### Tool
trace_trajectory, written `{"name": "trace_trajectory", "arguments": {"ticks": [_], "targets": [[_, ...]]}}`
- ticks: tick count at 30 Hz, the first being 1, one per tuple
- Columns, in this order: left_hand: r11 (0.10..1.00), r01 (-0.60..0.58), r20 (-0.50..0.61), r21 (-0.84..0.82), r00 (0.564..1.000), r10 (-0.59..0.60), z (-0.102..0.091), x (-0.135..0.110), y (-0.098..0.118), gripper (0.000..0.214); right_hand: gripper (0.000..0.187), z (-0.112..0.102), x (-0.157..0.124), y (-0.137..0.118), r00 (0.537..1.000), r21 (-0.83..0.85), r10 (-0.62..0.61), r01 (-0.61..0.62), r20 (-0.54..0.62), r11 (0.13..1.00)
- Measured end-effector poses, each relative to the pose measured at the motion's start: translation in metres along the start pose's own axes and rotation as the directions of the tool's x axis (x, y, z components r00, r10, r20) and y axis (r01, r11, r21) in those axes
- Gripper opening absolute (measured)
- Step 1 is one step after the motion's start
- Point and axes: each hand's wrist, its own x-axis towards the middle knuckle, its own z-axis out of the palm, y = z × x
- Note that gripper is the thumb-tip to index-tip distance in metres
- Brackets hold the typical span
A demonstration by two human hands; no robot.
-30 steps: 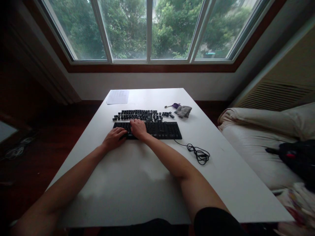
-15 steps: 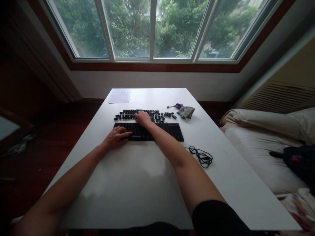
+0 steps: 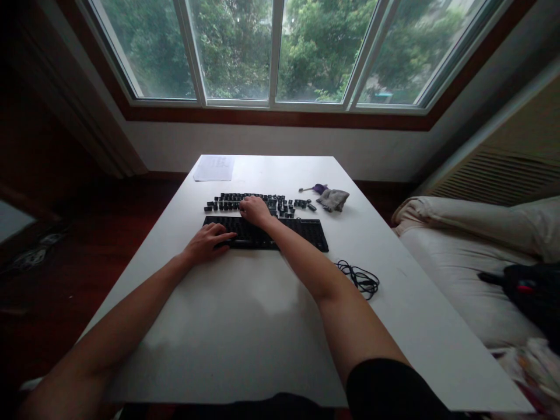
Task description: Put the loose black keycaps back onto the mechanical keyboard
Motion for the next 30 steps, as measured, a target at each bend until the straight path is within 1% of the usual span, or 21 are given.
{"name": "trace_trajectory", "arguments": {"ticks": [3, 5, 8, 11, 14, 17, 23, 25, 30], "targets": [[1.0, 0.005, -0.011, 0.004, 1.0, -0.005, 0.001, -0.001, 0.0, 0.046, 0.017, -0.004, -0.012, -0.002, 1.0, 0.158, -0.016, 0.016, 0.002, 0.987], [1.0, 0.01, -0.013, 0.005, 1.0, -0.01, 0.003, -0.001, 0.0, 0.046, 0.016, -0.005, -0.023, -0.003, 0.999, 0.294, -0.023, 0.013, 0.028, 0.956], [1.0, 0.007, -0.011, -0.006, 1.0, -0.007, 0.003, -0.002, -0.001, 0.045, 0.016, -0.004, -0.041, -0.005, 0.993, 0.473, -0.031, -0.026, 0.113, 0.881], [1.0, -0.004, -0.005, -0.015, 1.0, 0.004, 0.003, -0.003, 0.0, 0.044, 0.016, -0.002, -0.055, -0.007, 0.98, 0.545, -0.07, -0.042, 0.184, 0.837], [1.0, -0.015, -0.006, -0.015, 1.0, 0.015, 0.003, -0.003, 0.001, 0.042, 0.016, -0.001, -0.061, -0.011, 0.974, 0.543, -0.086, -0.043, 0.209, 0.839], [1.0, -0.019, -0.011, -0.014, 1.0, 0.019, 0.002, -0.002, 0.003, 0.043, 0.014, -0.003, -0.063, -0.016, 0.976, 0.507, -0.067, -0.048, 0.207, 0.861], [0.999, 0.043, -0.013, -0.029, 0.999, -0.044, 0.001, -0.002, 0.006, 0.063, 0.009, -0.011, -0.069, -0.029, 0.986, 0.351, -0.043, -0.016, 0.159, 0.936], [0.998, 0.055, -0.012, -0.036, 0.998, -0.056, 0.001, -0.001, 0.006, 0.064, 0.009, -0.011, -0.071, -0.031, 0.989, 0.303, -0.059, 0.016, 0.133, 0.953], [0.997, 0.069, -0.013, -0.046, 0.998, -0.069, 0.003, -0.002, 0.005, 0.064, 0.008, -0.006, -0.074, -0.032, 0.986, 0.206, -0.144, 0.123, 0.09, 0.971]]}}
